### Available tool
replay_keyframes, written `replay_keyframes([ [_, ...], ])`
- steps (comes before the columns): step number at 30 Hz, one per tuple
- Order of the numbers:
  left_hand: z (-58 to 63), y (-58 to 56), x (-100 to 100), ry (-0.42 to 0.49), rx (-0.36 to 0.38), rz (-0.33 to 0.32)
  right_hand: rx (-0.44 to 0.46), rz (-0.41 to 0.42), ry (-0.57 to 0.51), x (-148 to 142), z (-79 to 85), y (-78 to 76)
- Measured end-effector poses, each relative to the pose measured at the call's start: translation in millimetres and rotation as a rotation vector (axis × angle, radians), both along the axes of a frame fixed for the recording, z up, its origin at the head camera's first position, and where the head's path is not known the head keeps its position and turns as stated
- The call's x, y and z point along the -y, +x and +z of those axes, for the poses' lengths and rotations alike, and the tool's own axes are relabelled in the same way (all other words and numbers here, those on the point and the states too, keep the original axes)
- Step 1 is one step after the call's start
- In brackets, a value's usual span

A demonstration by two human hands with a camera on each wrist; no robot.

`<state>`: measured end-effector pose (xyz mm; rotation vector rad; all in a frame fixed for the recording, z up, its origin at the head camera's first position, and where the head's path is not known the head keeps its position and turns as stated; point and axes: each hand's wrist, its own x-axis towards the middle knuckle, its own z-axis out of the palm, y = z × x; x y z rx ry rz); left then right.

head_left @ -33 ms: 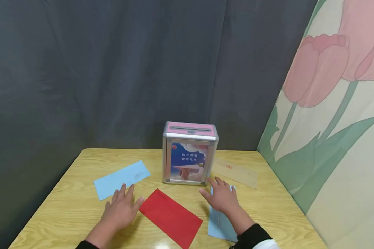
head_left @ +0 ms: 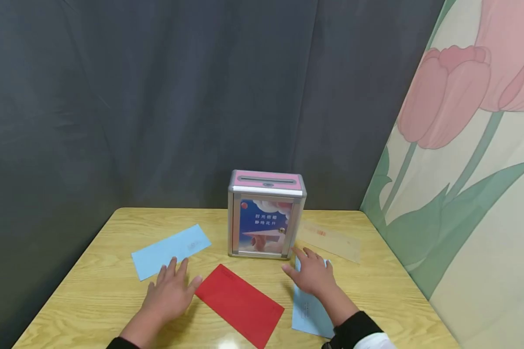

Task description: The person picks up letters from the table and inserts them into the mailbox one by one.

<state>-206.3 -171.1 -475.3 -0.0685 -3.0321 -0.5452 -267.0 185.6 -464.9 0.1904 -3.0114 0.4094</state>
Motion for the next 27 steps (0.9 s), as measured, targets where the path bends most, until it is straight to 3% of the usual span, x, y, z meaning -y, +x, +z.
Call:
replay_keyframes([
  [4, 0.4, -0.7, 0.6, 0.001, -0.003, 0.001, 0.078, -0.072, -0.011, -28.9, 2.9, -24.6],
  [9, -2.7, -1.9, -1.0, 0.016, 0.000, 0.002, 0.174, -0.210, -0.087, -85.7, 6.1, -53.0],
  [14, -10.7, -0.9, -1.4, 0.014, 0.019, 0.020, 0.185, -0.422, -0.149, -130.9, -6.5, -59.1],
  [17, -14.4, 1.0, -1.2, 0.015, 0.041, 0.026, 0.169, -0.538, -0.150, -140.4, -22.9, -57.0],
  [21, -14.0, 0.8, -2.7, 0.030, 0.041, 0.017, 0.112, -0.625, -0.115, -142.4, -42.5, -60.1],
  [24, -10.8, -2.0, -4.2, 0.028, 0.019, 0.011, 0.080, -0.638, -0.099, -141.3, -45.3, -67.1],
  [27, -8.8, -5.2, -5.6, 0.019, -0.006, 0.013, 0.118, -0.623, -0.123, -140.3, -37.3, -71.9],
])
